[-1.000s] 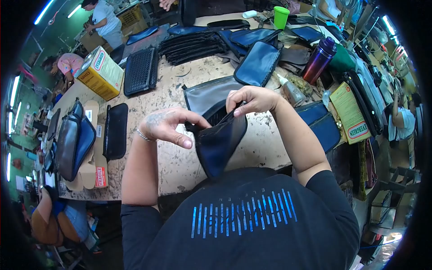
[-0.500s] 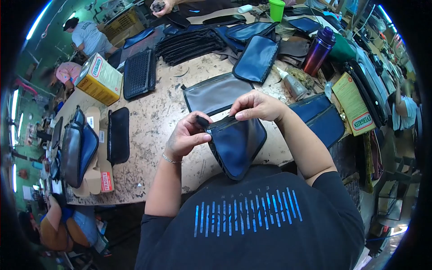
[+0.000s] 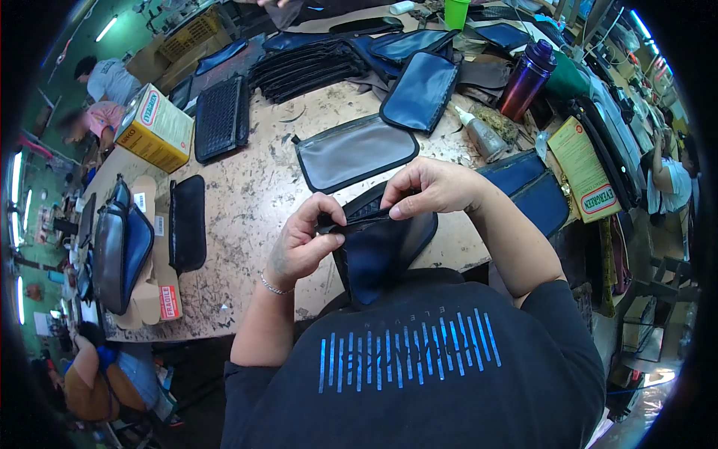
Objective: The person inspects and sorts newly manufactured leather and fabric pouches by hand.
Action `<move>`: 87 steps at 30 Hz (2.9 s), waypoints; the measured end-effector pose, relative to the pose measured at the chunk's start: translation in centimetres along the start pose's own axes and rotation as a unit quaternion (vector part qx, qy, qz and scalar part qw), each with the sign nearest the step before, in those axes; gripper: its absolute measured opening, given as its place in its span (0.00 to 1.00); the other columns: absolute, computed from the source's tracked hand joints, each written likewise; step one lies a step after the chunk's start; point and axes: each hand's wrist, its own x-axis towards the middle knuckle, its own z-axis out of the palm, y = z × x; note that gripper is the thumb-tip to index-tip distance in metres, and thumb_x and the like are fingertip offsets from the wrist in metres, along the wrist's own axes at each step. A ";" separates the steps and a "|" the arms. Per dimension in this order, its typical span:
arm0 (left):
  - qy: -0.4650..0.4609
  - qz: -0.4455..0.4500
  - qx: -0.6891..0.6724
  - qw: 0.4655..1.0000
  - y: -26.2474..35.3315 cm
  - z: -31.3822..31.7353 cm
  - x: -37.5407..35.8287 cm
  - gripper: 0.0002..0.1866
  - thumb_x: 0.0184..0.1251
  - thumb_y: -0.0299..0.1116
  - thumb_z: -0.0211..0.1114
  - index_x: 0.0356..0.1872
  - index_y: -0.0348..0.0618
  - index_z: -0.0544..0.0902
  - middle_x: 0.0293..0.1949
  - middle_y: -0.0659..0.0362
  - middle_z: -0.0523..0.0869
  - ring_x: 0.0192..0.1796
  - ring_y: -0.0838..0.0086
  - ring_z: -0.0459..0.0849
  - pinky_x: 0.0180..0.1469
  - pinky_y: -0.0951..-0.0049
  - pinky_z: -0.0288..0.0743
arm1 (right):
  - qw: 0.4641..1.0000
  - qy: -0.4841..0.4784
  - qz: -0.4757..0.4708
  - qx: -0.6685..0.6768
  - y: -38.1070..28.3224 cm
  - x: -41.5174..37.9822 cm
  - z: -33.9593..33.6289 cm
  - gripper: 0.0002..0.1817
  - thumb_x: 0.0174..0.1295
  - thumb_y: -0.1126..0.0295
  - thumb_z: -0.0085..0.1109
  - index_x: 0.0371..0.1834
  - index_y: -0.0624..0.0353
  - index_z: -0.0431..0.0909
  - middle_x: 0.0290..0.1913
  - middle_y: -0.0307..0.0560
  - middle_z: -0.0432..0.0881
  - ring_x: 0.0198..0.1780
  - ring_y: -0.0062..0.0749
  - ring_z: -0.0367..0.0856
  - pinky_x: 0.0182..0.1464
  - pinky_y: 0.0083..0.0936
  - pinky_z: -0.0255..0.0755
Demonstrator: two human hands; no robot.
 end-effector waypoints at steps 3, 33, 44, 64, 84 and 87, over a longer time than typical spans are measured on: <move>-0.026 0.007 0.017 0.999 0.6 -0.1 0.0 0.09 0.45 0.23 0.55 0.31 0.40 0.71 0.31 0.62 0.70 0.39 0.78 0.68 0.44 0.81 0.59 | 0.999 0.005 0.008 -0.051 -0.7 0.1 0.6 0.08 0.51 0.72 0.61 0.32 0.64 0.78 0.25 0.36 0.78 0.28 0.14 0.71 0.33 0.14 0.66; -0.051 -0.194 0.170 0.965 3.4 0.6 1.7 0.07 0.50 0.31 0.62 0.24 0.36 0.79 0.19 0.66 0.75 0.23 0.87 0.69 0.25 0.84 0.63 | 0.981 0.037 -0.086 -0.173 0.0 0.7 2.1 0.10 0.52 0.67 0.56 0.29 0.64 0.76 0.21 0.42 0.76 0.25 0.22 0.71 0.29 0.21 0.66; 0.002 -0.151 0.245 0.958 3.3 2.0 0.9 0.06 0.52 0.29 0.63 0.24 0.36 0.78 0.18 0.68 0.75 0.22 0.89 0.69 0.23 0.86 0.62 | 0.972 0.047 -0.090 -0.211 0.4 0.6 2.9 0.12 0.57 0.64 0.52 0.30 0.63 0.75 0.28 0.50 0.76 0.32 0.38 0.75 0.36 0.28 0.67; -0.105 -0.059 -0.044 0.992 4.3 -0.7 2.3 0.17 0.55 0.38 0.61 0.36 0.32 0.76 0.31 0.63 0.77 0.31 0.84 0.72 0.33 0.83 0.66 | 0.953 0.020 -0.291 -0.084 -0.6 1.0 1.0 0.07 0.53 0.70 0.59 0.31 0.63 0.76 0.27 0.40 0.75 0.32 0.22 0.70 0.38 0.18 0.64; 0.094 0.024 0.082 0.992 4.6 1.7 1.1 0.07 0.52 0.27 0.64 0.29 0.36 0.75 0.22 0.66 0.77 0.26 0.86 0.71 0.30 0.86 0.65 | 0.960 0.126 -0.225 0.111 -0.8 -0.8 2.7 0.09 0.48 0.74 0.63 0.34 0.59 0.76 0.30 0.32 0.76 0.34 0.15 0.71 0.39 0.14 0.64; 0.094 0.022 0.125 0.988 4.9 1.7 0.7 0.07 0.51 0.26 0.65 0.28 0.37 0.76 0.22 0.65 0.77 0.26 0.86 0.71 0.29 0.86 0.65 | 0.952 0.162 -0.258 0.036 -0.7 -1.0 3.2 0.07 0.50 0.74 0.61 0.34 0.59 0.78 0.31 0.35 0.77 0.34 0.16 0.72 0.39 0.15 0.65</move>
